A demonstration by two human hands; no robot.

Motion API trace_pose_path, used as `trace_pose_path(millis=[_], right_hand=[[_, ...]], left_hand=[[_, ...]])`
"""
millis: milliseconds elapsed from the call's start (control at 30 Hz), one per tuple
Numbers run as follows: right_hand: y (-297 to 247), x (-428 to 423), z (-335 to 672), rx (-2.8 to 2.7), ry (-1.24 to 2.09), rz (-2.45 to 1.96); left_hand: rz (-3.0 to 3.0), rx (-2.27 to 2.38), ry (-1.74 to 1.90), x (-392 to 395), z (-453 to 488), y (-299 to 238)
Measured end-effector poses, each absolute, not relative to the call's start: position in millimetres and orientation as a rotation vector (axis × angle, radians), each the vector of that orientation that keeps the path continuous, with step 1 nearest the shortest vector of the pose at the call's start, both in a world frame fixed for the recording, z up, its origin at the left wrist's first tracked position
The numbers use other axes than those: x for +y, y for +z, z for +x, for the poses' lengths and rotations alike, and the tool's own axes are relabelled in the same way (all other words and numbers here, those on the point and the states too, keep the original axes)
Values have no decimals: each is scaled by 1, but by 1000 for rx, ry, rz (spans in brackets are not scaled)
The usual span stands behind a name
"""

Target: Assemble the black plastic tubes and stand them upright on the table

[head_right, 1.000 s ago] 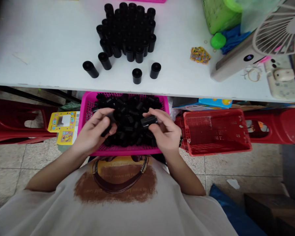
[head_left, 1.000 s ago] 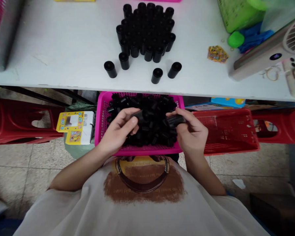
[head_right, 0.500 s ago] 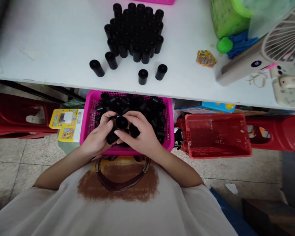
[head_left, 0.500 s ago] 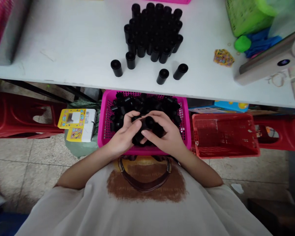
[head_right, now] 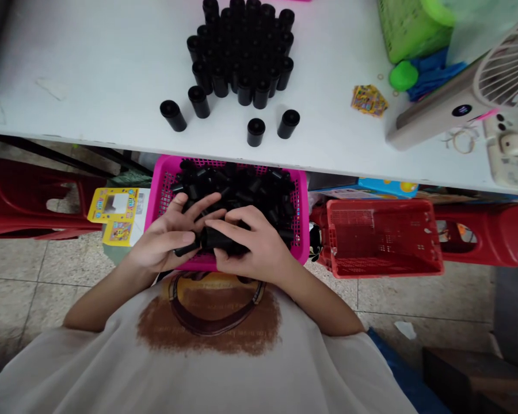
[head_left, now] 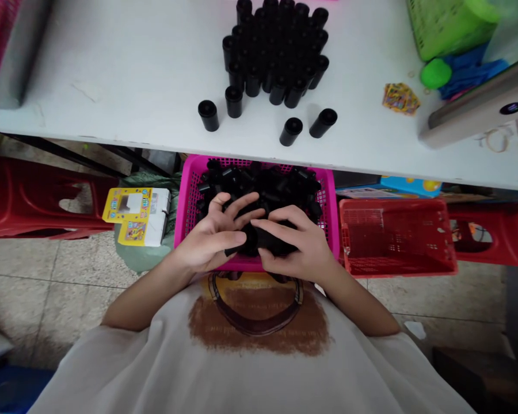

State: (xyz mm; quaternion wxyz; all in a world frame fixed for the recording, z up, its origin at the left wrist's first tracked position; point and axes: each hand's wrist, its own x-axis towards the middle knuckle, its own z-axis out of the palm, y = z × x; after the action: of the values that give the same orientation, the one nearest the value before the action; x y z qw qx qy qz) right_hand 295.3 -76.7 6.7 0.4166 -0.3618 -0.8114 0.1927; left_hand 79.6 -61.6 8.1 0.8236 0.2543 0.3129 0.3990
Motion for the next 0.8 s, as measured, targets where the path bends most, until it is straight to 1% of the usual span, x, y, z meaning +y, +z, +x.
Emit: trace_pose_path(millis=[367,600,800], right_hand=[[8,-75,298,-2068,550,-813],[7,-75,299,-2075,573,-899],[8,-74,304,-2044,604,-927]], left_hand=[[481,613,746,-60,82,13],[544,571,746,-61,83,13],[485,602,731,-57,85,12]])
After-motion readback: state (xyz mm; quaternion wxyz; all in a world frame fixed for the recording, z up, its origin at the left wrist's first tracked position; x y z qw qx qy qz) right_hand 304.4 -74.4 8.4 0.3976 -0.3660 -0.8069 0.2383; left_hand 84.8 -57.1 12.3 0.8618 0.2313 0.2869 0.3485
